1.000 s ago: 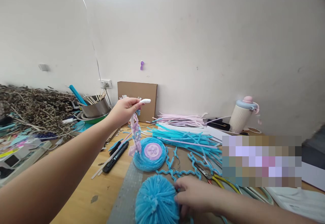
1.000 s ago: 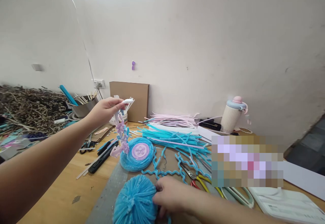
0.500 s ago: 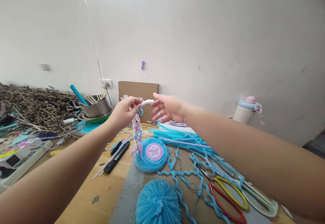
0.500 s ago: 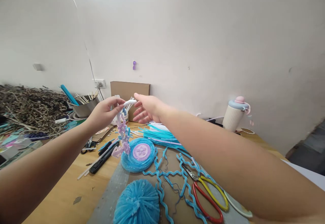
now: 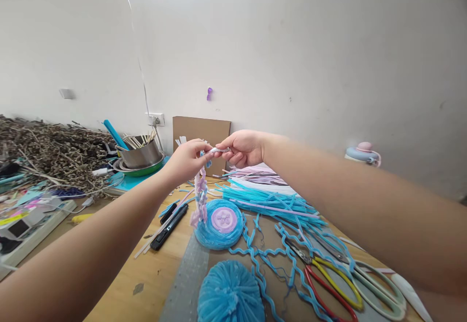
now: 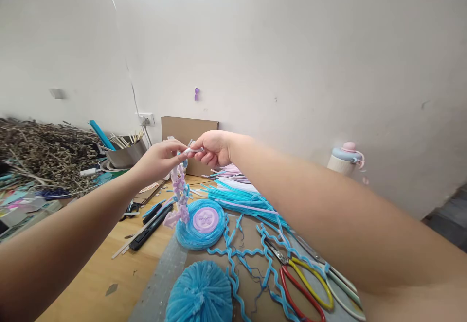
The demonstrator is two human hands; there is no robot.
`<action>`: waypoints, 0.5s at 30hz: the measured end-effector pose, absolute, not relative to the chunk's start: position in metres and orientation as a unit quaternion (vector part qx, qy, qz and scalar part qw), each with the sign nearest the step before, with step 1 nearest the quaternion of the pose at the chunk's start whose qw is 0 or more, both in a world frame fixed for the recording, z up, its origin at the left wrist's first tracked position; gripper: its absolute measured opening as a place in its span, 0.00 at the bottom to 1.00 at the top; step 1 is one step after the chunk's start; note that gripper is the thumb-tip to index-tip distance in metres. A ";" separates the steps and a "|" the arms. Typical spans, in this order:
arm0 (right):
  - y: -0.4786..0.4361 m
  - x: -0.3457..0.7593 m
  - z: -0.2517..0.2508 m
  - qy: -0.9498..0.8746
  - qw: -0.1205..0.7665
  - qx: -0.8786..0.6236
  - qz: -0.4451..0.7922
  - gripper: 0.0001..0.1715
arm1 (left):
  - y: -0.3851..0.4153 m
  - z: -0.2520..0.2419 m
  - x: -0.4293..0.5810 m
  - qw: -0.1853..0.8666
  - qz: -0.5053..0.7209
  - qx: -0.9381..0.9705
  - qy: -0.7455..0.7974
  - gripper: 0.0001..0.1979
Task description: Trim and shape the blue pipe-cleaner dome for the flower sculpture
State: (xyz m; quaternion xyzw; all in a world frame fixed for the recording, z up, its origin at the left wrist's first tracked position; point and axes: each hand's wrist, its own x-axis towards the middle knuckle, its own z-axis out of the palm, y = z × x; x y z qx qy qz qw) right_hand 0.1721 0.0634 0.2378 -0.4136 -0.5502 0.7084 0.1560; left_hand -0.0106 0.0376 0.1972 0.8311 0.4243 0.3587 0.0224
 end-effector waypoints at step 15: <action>0.054 0.172 0.238 -0.552 0.209 -0.428 0.685 0.11 | 0.042 0.132 -0.043 0.178 0.491 0.659 0.541 0.19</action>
